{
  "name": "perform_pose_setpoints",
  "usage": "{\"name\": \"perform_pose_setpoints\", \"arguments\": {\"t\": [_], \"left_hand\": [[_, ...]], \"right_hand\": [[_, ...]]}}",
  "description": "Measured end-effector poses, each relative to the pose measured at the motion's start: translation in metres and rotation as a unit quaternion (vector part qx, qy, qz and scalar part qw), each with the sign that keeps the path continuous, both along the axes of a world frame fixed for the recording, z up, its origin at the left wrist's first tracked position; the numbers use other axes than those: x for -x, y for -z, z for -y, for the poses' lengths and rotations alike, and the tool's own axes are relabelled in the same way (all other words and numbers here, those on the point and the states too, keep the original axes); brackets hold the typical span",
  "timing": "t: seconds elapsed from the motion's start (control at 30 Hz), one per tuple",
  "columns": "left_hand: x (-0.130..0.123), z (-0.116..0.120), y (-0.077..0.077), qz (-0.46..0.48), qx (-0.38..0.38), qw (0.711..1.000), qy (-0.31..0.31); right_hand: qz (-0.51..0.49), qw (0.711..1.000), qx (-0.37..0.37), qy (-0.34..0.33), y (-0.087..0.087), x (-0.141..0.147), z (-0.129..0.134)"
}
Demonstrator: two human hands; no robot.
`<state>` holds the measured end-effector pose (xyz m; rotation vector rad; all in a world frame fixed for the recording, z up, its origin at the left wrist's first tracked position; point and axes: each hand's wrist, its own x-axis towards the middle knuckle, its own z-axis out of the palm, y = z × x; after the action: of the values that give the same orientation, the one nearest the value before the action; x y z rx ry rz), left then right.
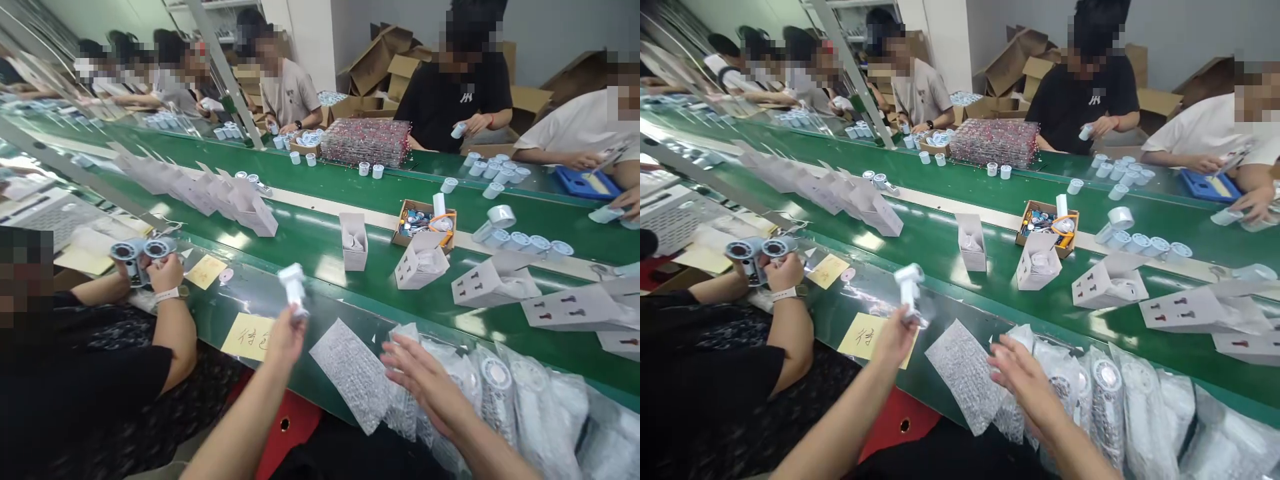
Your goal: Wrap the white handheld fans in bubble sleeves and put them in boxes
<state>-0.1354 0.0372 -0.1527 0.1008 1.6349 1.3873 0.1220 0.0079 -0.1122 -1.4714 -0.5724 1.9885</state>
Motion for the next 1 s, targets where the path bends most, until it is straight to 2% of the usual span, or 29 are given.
{"name": "perform_pose_setpoints", "arguments": {"t": [0.07,0.13,0.17,0.23,0.27,0.3,0.33,0.37,0.4,0.47,0.53,0.63,0.73,0.8,0.9,0.93,0.97,1.0], "left_hand": [[-0.045,0.035,0.005,0.09,-0.024,0.993,0.075],[-0.082,0.069,0.016,0.174,-0.056,0.955,0.235],[-0.094,0.083,0.023,0.169,-0.069,0.932,0.314],[-0.105,0.102,0.041,0.033,-0.057,0.888,0.456],[-0.105,0.108,0.05,-0.077,-0.032,0.854,0.514],[-0.102,0.112,0.06,-0.186,0.0,0.807,0.56],[-0.097,0.114,0.069,-0.275,0.029,0.757,0.592],[-0.092,0.115,0.076,-0.328,0.044,0.718,0.612],[-0.088,0.115,0.081,-0.352,0.046,0.702,0.617],[-0.083,0.113,0.081,-0.352,0.025,0.72,0.597],[-0.086,0.105,0.066,-0.348,0.018,0.752,0.56],[-0.105,0.091,0.021,-0.322,-0.017,0.801,0.505],[-0.133,0.081,-0.027,-0.195,-0.082,0.848,0.486],[-0.148,0.08,-0.047,-0.116,-0.083,0.873,0.466],[-0.165,0.085,-0.058,-0.069,-0.073,0.93,0.353],[-0.171,0.088,-0.059,-0.075,-0.083,0.938,0.327],[-0.178,0.091,-0.061,-0.096,-0.103,0.935,0.325],[-0.185,0.094,-0.064,-0.134,-0.132,0.92,0.344]], "right_hand": [[-0.071,0.997,0.02,0.017,0.01,0.028,-0.014],[-0.095,0.994,0.026,0.039,0.018,0.037,-0.022],[-0.089,0.994,0.027,0.057,0.02,0.034,-0.023],[-0.058,0.993,0.032,0.099,0.019,0.018,-0.02],[-0.039,0.992,0.035,0.117,0.017,0.005,-0.017],[-0.024,0.991,0.036,0.126,0.013,-0.01,-0.013],[-0.015,0.991,0.037,0.127,0.009,-0.025,-0.009],[-0.012,0.992,0.038,0.119,0.004,-0.04,-0.004],[-0.015,0.994,0.039,0.104,-0.001,-0.054,0.002],[-0.038,0.997,0.033,0.06,-0.008,-0.075,0.015],[-0.082,0.996,0.026,0.013,-0.014,-0.084,0.028],[-0.167,0.984,0.037,-0.052,-0.017,-0.084,0.043],[-0.246,0.961,0.061,-0.111,-0.016,-0.082,0.05],[-0.265,0.955,0.06,-0.122,-0.015,-0.089,0.051],[-0.222,0.968,0.044,-0.109,-0.014,-0.113,0.056],[-0.202,0.973,0.044,-0.105,-0.014,-0.121,0.059],[-0.188,0.976,0.046,-0.101,-0.015,-0.13,0.063],[-0.18,0.978,0.048,-0.097,-0.016,-0.137,0.067]]}}
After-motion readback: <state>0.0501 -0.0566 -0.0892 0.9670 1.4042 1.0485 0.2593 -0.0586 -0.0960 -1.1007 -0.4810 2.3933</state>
